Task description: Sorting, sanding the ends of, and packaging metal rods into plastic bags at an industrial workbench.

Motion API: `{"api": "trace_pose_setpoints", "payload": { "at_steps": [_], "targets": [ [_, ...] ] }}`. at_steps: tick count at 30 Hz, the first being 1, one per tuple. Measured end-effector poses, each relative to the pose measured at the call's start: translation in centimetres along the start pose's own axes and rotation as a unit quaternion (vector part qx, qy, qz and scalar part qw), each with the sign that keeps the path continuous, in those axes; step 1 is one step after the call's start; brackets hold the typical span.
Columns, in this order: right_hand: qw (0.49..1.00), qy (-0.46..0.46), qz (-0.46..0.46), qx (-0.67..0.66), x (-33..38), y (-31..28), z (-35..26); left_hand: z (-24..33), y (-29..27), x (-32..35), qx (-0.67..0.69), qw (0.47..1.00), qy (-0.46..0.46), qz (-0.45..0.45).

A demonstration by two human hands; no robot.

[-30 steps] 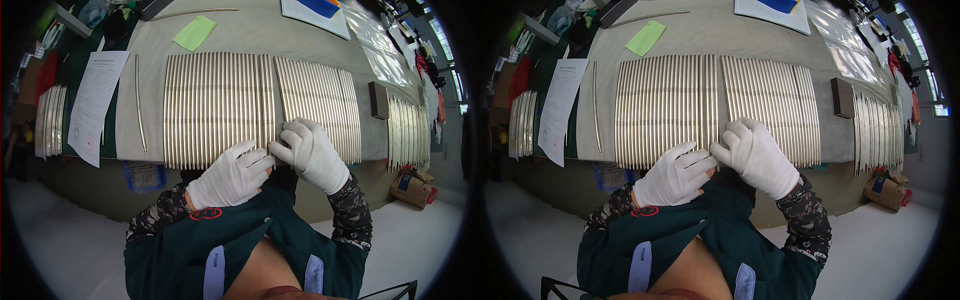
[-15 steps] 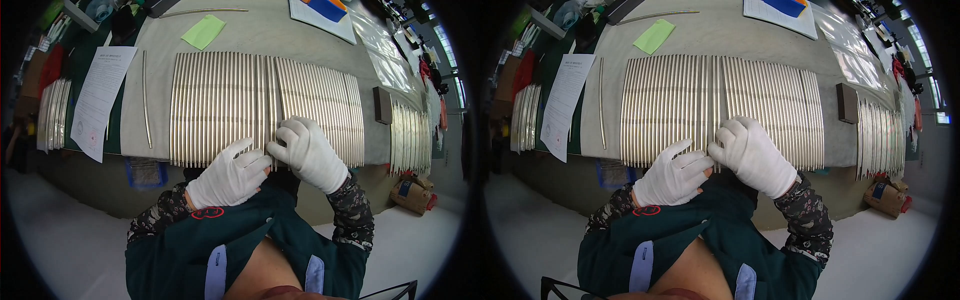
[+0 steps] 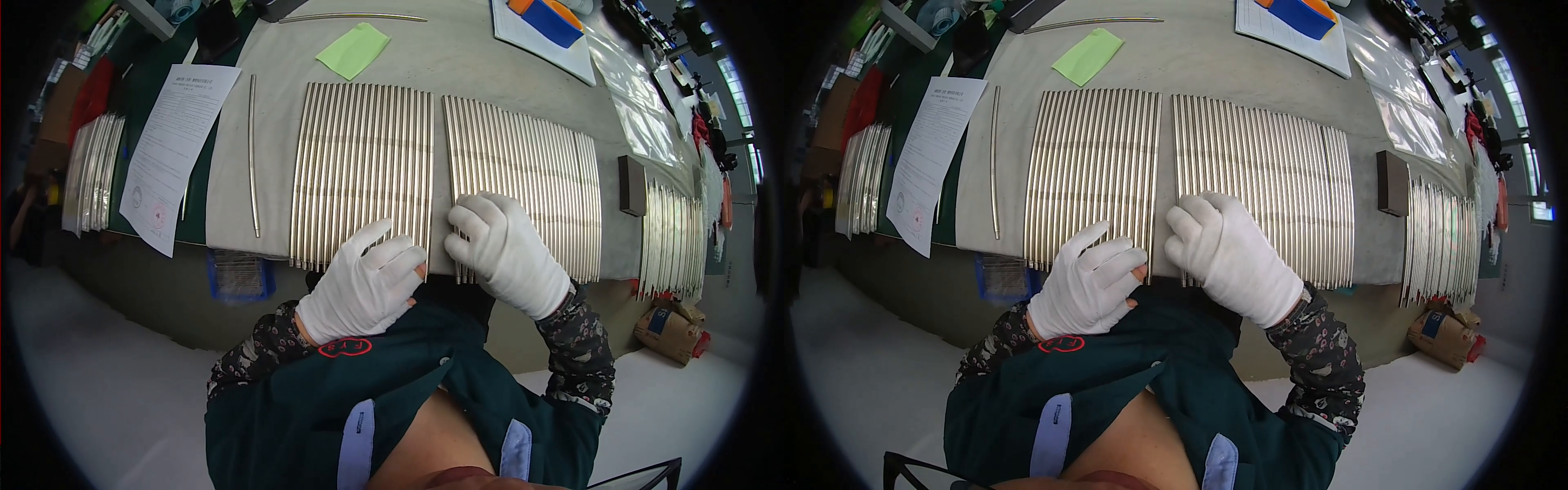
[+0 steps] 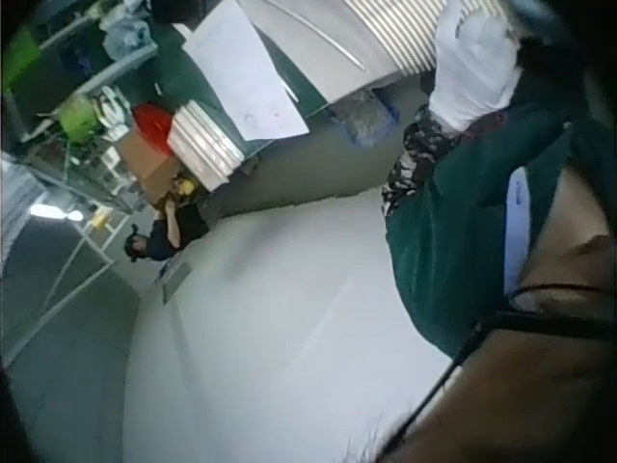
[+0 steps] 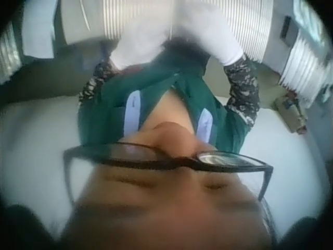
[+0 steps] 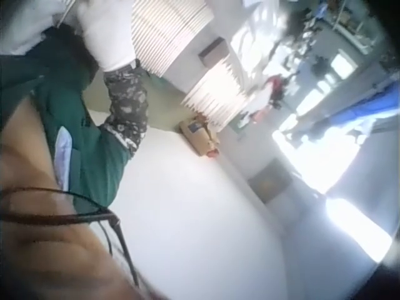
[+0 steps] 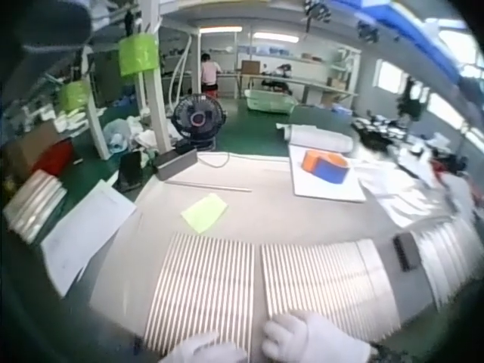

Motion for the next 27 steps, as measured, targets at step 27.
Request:
{"api": "trace_pose_setpoints", "payload": {
  "at_steps": [27],
  "targets": [
    [0.999,-0.034,0.015,-0.029,-4.0,0.6,1.0,-1.8,-1.3,1.6,-0.01,0.998,-0.062,0.018]
  ]
}}
Point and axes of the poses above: each hand's wrist, its own x-axis away from the middle knuckle, its own y-axis out of the palm, z = x × y, the point moved 3 cm from there along -x, towards the middle knuckle, and after that the axes turned 14 degrees about -y, right-handed, at the moved point
